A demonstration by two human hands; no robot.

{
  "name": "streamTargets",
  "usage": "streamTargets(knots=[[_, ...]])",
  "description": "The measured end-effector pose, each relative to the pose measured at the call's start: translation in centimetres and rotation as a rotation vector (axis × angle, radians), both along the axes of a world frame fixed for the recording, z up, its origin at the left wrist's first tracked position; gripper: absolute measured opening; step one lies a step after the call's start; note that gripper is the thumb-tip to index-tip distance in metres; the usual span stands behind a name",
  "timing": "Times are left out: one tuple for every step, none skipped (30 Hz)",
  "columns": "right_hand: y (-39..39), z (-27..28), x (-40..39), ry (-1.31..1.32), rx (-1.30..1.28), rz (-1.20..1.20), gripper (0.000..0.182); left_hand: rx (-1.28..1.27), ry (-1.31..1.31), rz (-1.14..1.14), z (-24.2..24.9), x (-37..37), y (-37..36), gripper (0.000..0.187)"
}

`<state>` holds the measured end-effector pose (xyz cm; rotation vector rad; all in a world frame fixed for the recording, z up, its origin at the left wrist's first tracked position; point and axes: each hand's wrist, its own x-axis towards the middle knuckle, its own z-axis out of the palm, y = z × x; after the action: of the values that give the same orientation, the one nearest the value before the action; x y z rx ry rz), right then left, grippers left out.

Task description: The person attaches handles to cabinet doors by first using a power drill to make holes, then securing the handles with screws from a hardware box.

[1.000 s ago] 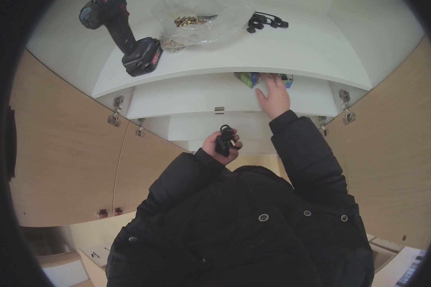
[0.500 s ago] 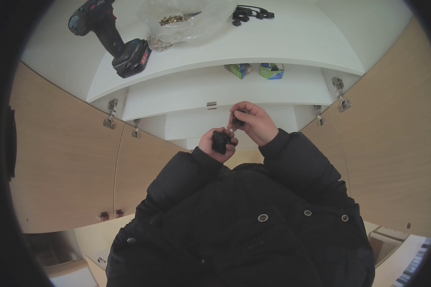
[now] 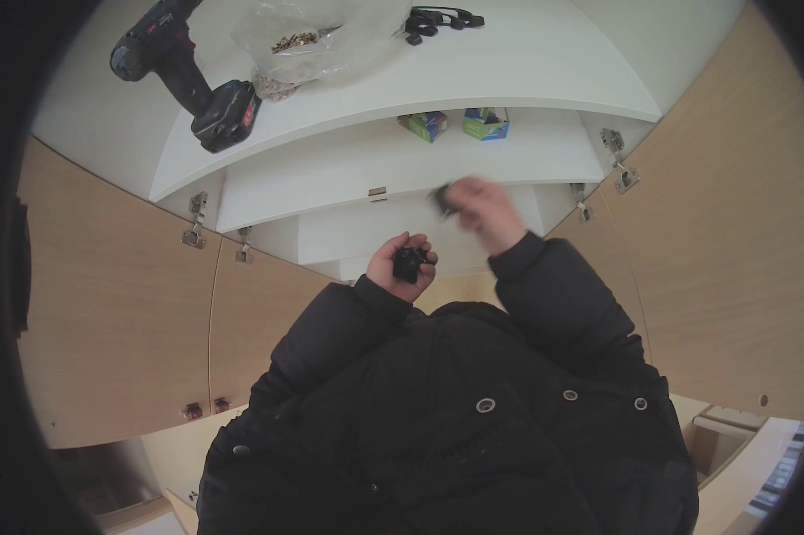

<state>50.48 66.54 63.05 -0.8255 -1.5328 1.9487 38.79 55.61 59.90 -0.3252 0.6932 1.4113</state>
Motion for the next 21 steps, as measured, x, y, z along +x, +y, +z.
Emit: streamTargets(knots=[[2.0, -0.6, 0.6, 0.064, 0.017, -0.186, 0.008, 0.046, -0.038, -0.014, -0.1, -0.2, -0.1, 0.023], [4.0, -1.1, 1.2, 0.128, 0.034, -0.371, 0.007, 0.093, -0.076, -0.027, -0.1, -0.4, -0.2, 0.026], [6.1, -1.9, 2.0, 0.159, 0.041, -0.461, 0.007, 0.115, -0.097, -0.032, -0.1, -0.5, -0.4, 0.028], [8.3, -2.7, 3.1, 0.051, 0.17, -0.585, 0.01, 0.145, -0.127, -0.04, 0.1, -0.5, -0.6, 0.031], [10.6, -3.5, 4.0, -0.055, 0.302, -0.706, 0.013, 0.179, -0.155, -0.047, 0.3, -0.6, -0.8, 0.034], [12.5, -4.1, 4.8, -0.107, 0.369, -0.763, 0.015, 0.197, -0.168, -0.047, 0.4, -0.7, -0.9, 0.036], [14.1, -4.4, 5.3, -0.236, 0.418, -0.784, 0.016, 0.212, -0.189, -0.039, 0.6, -0.7, -1.1, 0.037], [15.7, -4.8, 5.7, -0.365, 0.465, -0.801, 0.016, 0.226, -0.21, -0.031, 0.7, -0.7, -1.2, 0.039], [17.0, -5.0, 5.9, -0.429, 0.49, -0.805, 0.017, 0.234, -0.22, -0.022, 0.7, -0.8, -1.3, 0.039], [18.0, -4.9, 5.8, -0.511, 0.54, -0.742, 0.019, 0.258, -0.237, -0.024, 0.6, -0.9, -1.4, 0.04], [18.9, -4.9, 5.8, -0.594, 0.588, -0.679, 0.022, 0.279, -0.254, -0.028, 0.5, -0.9, -1.5, 0.041], [19.6, -5.0, 5.9, -0.635, 0.61, -0.646, 0.024, 0.288, -0.262, -0.029, 0.4, -0.9, -1.6, 0.042], [20.1, -5.0, 5.7, -0.68, 0.631, -0.592, 0.028, 0.308, -0.273, -0.02, 0.5, -0.9, -1.6, 0.043], [20.6, -5.0, 5.5, -0.725, 0.652, -0.536, 0.033, 0.326, -0.284, -0.011, 0.5, -1.0, -1.7, 0.044], [20.8, -4.9, 5.3, -0.748, 0.663, -0.505, 0.036, 0.335, -0.291, -0.002, 0.5, -1.0, -1.8, 0.045], [20.6, -4.6, 5.1, -0.752, 0.656, -0.486, 0.042, 0.34, -0.295, 0.014, 0.7, -1.0, -1.8, 0.045], [20.5, -4.3, 4.8, -0.757, 0.65, -0.466, 0.048, 0.343, -0.3, 0.032, 0.8, -1.0, -1.9, 0.045], [20.3, -4.1, 4.6, -0.761, 0.646, -0.453, 0.051, 0.343, -0.305, 0.043, 0.8, -1.0, -1.9, 0.045], [20.0, -4.1, 4.5, -0.8, 0.705, -0.463, 0.051, 0.342, -0.305, 0.054, 0.9, -1.0, -1.9, 0.045], [19.7, -4.1, 4.5, -0.841, 0.762, -0.473, 0.052, 0.338, -0.307, 0.064, 0.9, -0.9, -1.8, 0.045], [18.6, -4.0, 4.3, -0.865, 0.787, -0.477, 0.052, 0.332, -0.31, 0.068, 0.9, -0.8, -1.9, 0.045]])
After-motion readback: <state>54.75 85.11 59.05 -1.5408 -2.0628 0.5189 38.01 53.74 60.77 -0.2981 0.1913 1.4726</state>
